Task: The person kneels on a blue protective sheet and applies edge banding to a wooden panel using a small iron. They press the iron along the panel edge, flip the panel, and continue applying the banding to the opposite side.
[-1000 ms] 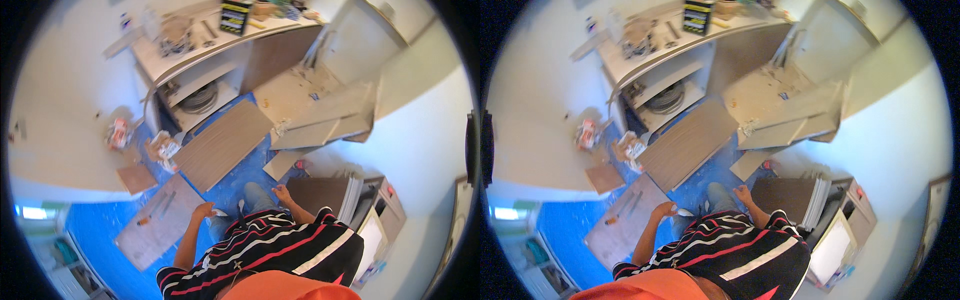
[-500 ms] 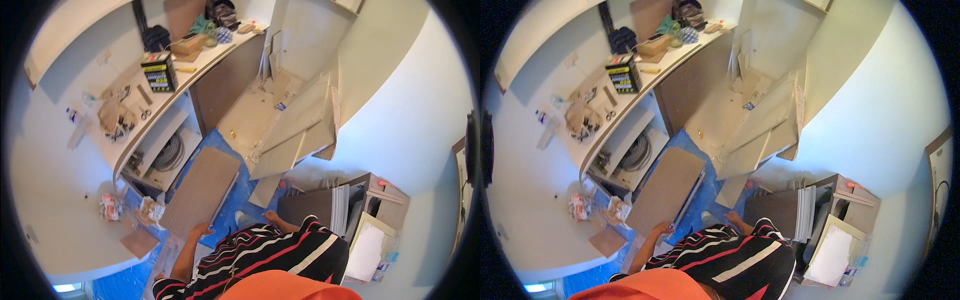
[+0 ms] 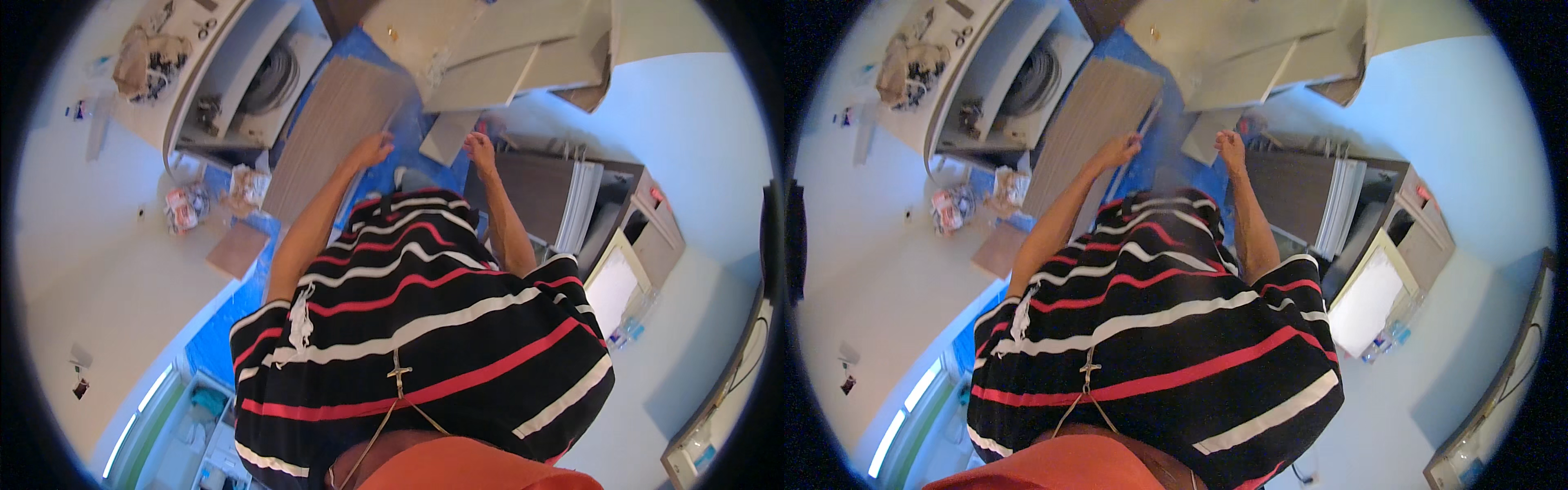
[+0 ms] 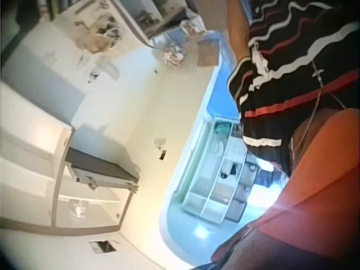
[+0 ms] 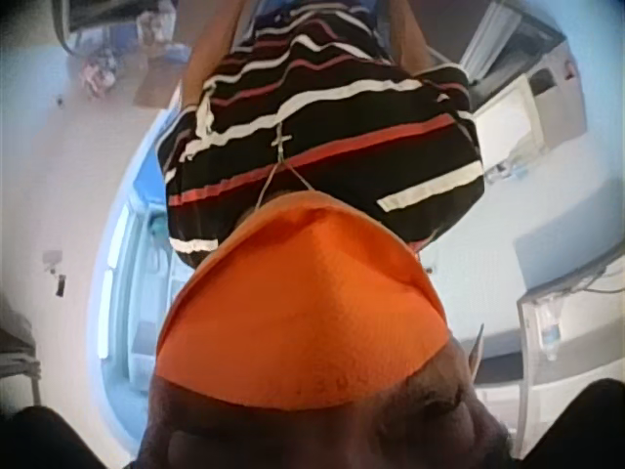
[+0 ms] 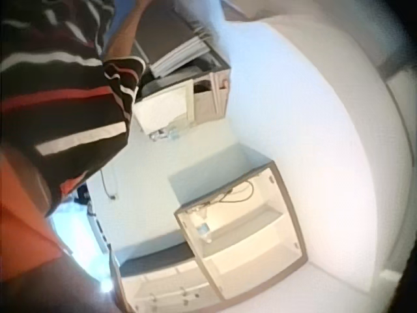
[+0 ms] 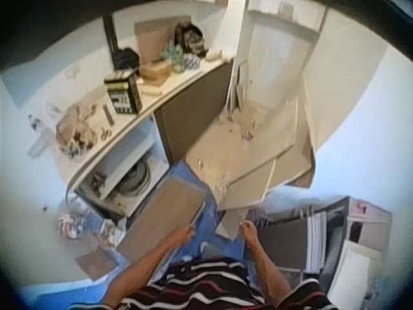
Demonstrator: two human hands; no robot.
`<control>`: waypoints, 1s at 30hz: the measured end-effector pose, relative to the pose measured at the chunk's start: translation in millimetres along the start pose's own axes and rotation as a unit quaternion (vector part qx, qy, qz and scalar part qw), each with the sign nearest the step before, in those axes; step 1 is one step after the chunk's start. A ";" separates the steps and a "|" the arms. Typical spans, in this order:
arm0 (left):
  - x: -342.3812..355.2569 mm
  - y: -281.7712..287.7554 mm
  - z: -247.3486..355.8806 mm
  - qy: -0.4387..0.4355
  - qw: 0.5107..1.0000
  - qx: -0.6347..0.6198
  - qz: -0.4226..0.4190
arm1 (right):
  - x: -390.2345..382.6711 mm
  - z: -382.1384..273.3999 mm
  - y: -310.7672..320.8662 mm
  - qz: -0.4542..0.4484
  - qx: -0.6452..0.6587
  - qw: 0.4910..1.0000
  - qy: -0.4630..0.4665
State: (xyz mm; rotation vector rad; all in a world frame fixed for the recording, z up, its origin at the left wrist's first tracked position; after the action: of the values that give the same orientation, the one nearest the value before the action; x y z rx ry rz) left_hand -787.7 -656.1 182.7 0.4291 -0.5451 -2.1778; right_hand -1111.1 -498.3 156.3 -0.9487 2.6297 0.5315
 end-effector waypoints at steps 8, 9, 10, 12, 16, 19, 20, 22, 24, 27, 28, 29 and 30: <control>-118.5 -33.1 -25.5 0.067 0.961 0.140 -0.230 | -176.2 208.8 139.0 -0.218 -0.492 0.842 -0.038; -132.9 -31.0 -40.7 0.096 0.951 0.164 -0.245 | -188.5 214.6 164.1 -0.199 -0.488 0.843 -0.105; -145.8 -29.6 -52.7 0.112 0.945 0.173 -0.255 | -197.5 212.7 179.5 -0.185 -0.478 0.848 -0.136; -160.6 -25.0 -75.2 0.136 0.932 0.198 -0.271 | -208.5 199.0 190.0 -0.154 -0.447 0.861 -0.189; -160.4 -11.7 -97.2 0.185 0.949 0.113 -0.229 | -192.8 151.6 126.8 -0.103 -0.279 0.933 -0.203; -149.4 -8.5 -104.4 0.166 0.955 0.141 -0.203 | -150.4 106.3 59.0 -0.056 -0.110 0.976 -0.177; -144.0 -11.6 -106.9 0.168 0.955 0.138 -0.200 | -132.4 89.0 47.2 -0.030 -0.069 0.984 -0.164; -126.7 -25.9 -103.9 0.121 0.965 0.118 -0.201 | -100.9 61.8 44.7 0.007 -0.020 0.989 -0.149; -115.3 -38.6 -96.1 0.062 0.972 0.119 -0.191 | -70.4 51.2 18.6 -0.039 0.010 0.989 -0.143; -54.4 -68.3 -84.3 0.082 0.967 0.161 -0.178 | -26.7 54.7 -4.5 -0.096 0.114 0.978 -0.148; -44.3 -56.0 -79.6 0.129 0.980 0.128 -0.081 | -19.4 59.2 -16.1 -0.194 0.119 0.955 -0.192; -20.5 -61.6 -77.8 0.222 0.961 0.138 -0.087 | 1.2 75.7 -4.6 -0.090 -0.006 0.976 -0.198; -0.3 -65.6 -72.3 0.267 0.948 0.111 -0.130 | 14.9 79.6 7.4 -0.094 -0.068 0.968 -0.221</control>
State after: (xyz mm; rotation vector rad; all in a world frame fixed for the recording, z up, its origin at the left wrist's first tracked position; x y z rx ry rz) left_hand -795.5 -636.0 87.4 1.2290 -0.4442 -2.1209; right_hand -1115.2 -466.6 81.5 -0.9751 2.1065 0.7821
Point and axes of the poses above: each hand's wrist, its own x-axis towards the middle knuckle, its own y-axis out of the back of the hand, z = x × y, the point moved 8 cm from there along x, towards the middle knuckle, and after that the axes turned 14 degrees about z, right-handed, at the moved point
